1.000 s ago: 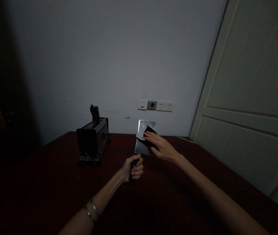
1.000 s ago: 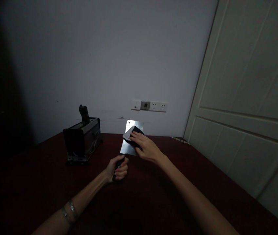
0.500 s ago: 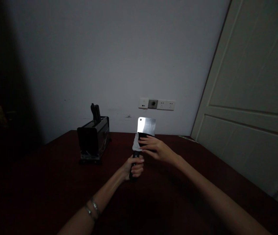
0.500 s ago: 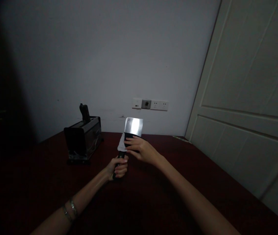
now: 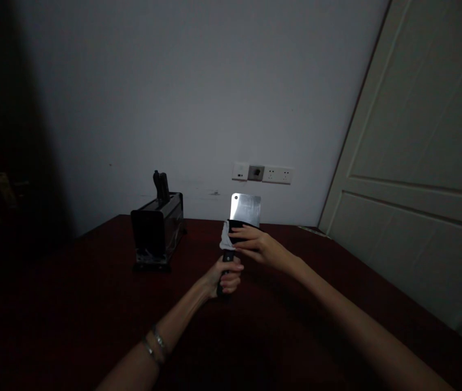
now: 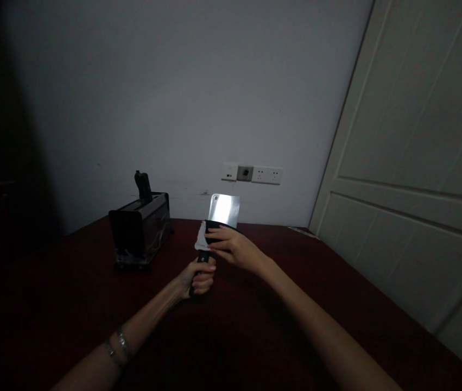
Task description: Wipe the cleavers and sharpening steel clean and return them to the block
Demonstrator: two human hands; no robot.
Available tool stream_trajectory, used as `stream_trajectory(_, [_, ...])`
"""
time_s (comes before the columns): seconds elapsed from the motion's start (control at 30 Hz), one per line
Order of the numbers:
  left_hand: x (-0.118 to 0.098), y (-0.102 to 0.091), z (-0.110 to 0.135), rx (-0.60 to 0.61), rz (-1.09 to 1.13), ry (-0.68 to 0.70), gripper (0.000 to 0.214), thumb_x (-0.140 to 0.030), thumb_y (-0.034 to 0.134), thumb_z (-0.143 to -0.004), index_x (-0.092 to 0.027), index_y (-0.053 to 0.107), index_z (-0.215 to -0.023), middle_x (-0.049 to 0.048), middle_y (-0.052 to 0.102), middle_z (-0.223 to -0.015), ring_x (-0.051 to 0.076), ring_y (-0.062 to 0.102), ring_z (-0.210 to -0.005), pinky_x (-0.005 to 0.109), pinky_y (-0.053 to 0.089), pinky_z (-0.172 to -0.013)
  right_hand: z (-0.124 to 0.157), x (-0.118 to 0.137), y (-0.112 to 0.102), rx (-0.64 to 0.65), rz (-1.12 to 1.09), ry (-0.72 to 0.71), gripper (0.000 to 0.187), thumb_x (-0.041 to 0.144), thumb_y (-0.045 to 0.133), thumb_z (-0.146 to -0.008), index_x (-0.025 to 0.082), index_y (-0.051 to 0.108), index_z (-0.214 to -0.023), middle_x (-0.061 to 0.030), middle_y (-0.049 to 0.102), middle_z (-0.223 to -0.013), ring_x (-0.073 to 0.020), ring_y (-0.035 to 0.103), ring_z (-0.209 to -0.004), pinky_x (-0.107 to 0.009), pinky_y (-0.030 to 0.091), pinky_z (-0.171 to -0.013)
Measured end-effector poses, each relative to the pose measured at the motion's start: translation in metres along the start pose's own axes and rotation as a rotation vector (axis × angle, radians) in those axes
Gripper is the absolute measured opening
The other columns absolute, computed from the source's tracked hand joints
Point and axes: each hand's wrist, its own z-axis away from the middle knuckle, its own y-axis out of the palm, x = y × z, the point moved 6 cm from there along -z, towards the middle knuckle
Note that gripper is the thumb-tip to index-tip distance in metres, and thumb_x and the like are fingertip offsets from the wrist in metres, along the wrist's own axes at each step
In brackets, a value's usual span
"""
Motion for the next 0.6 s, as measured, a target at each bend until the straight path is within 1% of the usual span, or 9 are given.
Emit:
stream_trajectory(0.13, [0.004,-0.001,-0.002,0.007,-0.003,-0.013,0.024,-0.019,0.062,-0.069,-0.019,0.039,-0.066,-0.0120,0.028,-0.031,0.004,0.012,-0.026,0.013,0.018,-0.026,-0.007,0.000,0.011,-0.033,0.045,0.018,0.021,0.020,0.053,-0.085,0.016,0.066,-0.101,-0.0121,0.058,-0.121,-0.0208,0.047,-0.118,-0.045,0.036,-0.102])
stream_trajectory(0.27, [0.005,-0.002,-0.002,0.033,0.006,-0.033,0.021,-0.022,0.061,-0.071,-0.019,0.040,-0.067,-0.0115,0.027,-0.031,0.004,0.011,-0.027,0.013,0.018,-0.025,-0.010,0.000,0.017,-0.051,0.066,0.012,0.021,0.019,0.052,-0.085,0.016,0.066,-0.101,-0.0124,0.058,-0.120,-0.0220,0.045,-0.120,-0.046,0.036,-0.101])
stream_trajectory(0.4, [0.002,0.001,0.000,0.057,0.002,-0.030,0.021,-0.021,0.061,-0.071,-0.019,0.040,-0.066,-0.0112,0.029,-0.032,0.004,0.013,-0.027,0.013,0.018,-0.026,-0.006,0.002,0.009,-0.032,0.017,-0.003,0.023,0.018,0.053,-0.084,0.016,0.066,-0.103,-0.0124,0.056,-0.122,-0.0208,0.044,-0.121,-0.044,0.035,-0.103])
stream_trajectory(0.6, [0.000,0.006,0.003,0.077,0.035,-0.030,0.021,-0.020,0.062,-0.069,-0.020,0.041,-0.068,-0.0114,0.030,-0.033,0.004,0.013,-0.027,0.013,0.018,-0.026,-0.004,0.005,-0.002,0.012,-0.042,-0.011,0.022,0.020,0.054,-0.084,0.019,0.067,-0.102,-0.0105,0.058,-0.119,-0.0202,0.046,-0.118,-0.042,0.039,-0.100])
